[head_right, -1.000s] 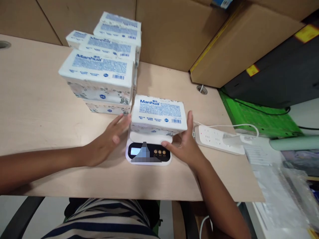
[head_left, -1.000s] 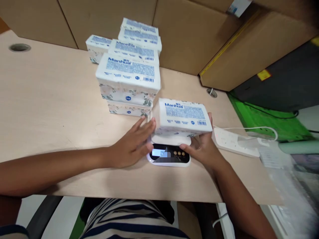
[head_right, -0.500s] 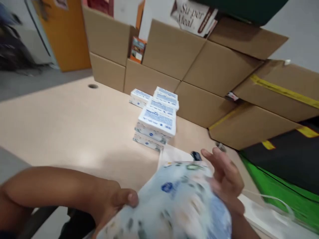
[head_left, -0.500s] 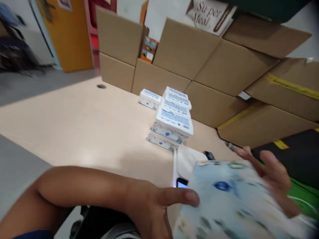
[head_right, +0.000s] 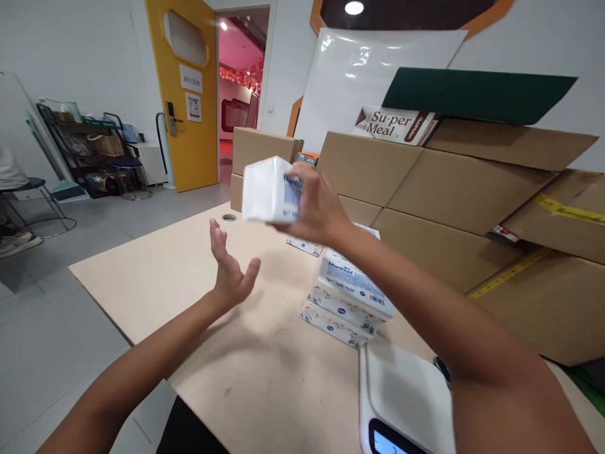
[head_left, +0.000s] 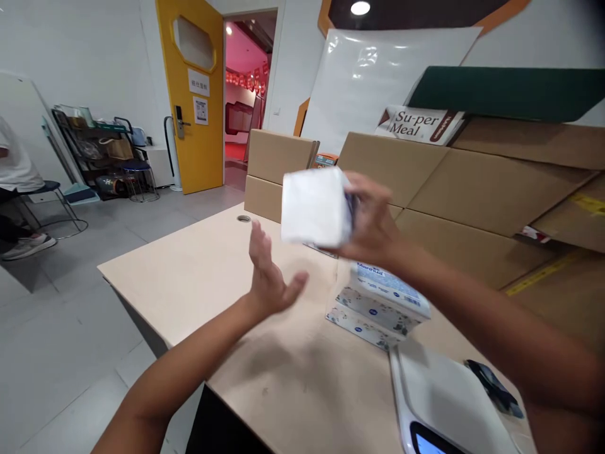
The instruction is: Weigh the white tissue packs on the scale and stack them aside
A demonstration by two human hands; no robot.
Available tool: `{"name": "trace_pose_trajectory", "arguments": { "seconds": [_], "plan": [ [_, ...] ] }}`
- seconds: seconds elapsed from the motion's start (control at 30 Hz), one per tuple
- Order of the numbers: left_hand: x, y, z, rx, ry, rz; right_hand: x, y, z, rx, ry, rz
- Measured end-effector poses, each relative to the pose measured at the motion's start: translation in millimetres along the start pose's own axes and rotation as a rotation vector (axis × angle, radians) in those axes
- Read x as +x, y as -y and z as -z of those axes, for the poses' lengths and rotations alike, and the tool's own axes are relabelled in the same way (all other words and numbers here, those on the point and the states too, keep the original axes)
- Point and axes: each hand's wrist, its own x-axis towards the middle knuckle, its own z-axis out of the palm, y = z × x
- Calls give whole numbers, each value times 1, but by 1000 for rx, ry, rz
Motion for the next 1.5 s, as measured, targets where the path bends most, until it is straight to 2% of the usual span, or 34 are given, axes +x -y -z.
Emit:
{"name": "trace_pose_trajectory", "arguments": {
  "seconds": [0.03,0.07,0.13,0.17,0.23,0.33,0.43,0.57,0.73,0.8,0.87,0.97,1.03,1.1,1.17,1.2,1.27,1.33,1.4,1.5],
  "plan": [
    [6,17,-4,-16,-99,3,26,-16,-9,-20,29,-5],
    [9,32,-9,-15,-130,17,48,-31,-21,-46,82,-34],
    [6,53,-21,8,-53,48,72,-60,-51,-119,279,-162],
    [2,59,-27,27,14,69,76,-71,-67,-179,390,-250],
    [-7,65,-38,65,120,92,72,-88,-94,-221,483,-291],
    [-15,66,-46,111,204,47,59,-107,-121,-268,526,-304],
    [-16,66,-48,148,254,1,57,-126,-130,-294,539,-319],
    [-16,67,-46,154,270,30,60,-147,-132,-286,581,-350],
    [-15,68,-45,151,263,52,55,-143,-136,-217,548,-354],
    [-13,70,-45,152,250,62,55,-134,-129,-213,524,-389],
    [-10,73,-43,143,229,69,55,-123,-109,-212,492,-421],
    [-5,77,-37,115,206,89,38,-104,-49,-198,386,-403],
    [-2,76,-29,90,201,116,5,-88,2,-203,268,-388],
    [0,69,-20,40,202,133,-46,-70,46,-175,82,-379],
    [-1,54,-14,-48,214,120,-105,-51,71,-71,-36,-447],
    [-1,44,-13,-104,236,106,-135,-42,75,27,-52,-546],
    [-1,18,-18,-194,320,59,-183,-29,70,255,-38,-837],
    [3,-13,-29,-219,440,-36,-211,-20,57,437,22,-1037],
    [9,-44,-41,-196,540,-168,-219,-9,46,599,56,-1051],
    [13,-84,-46,-196,551,-324,-213,8,51,763,-56,-899]
  ]
}}
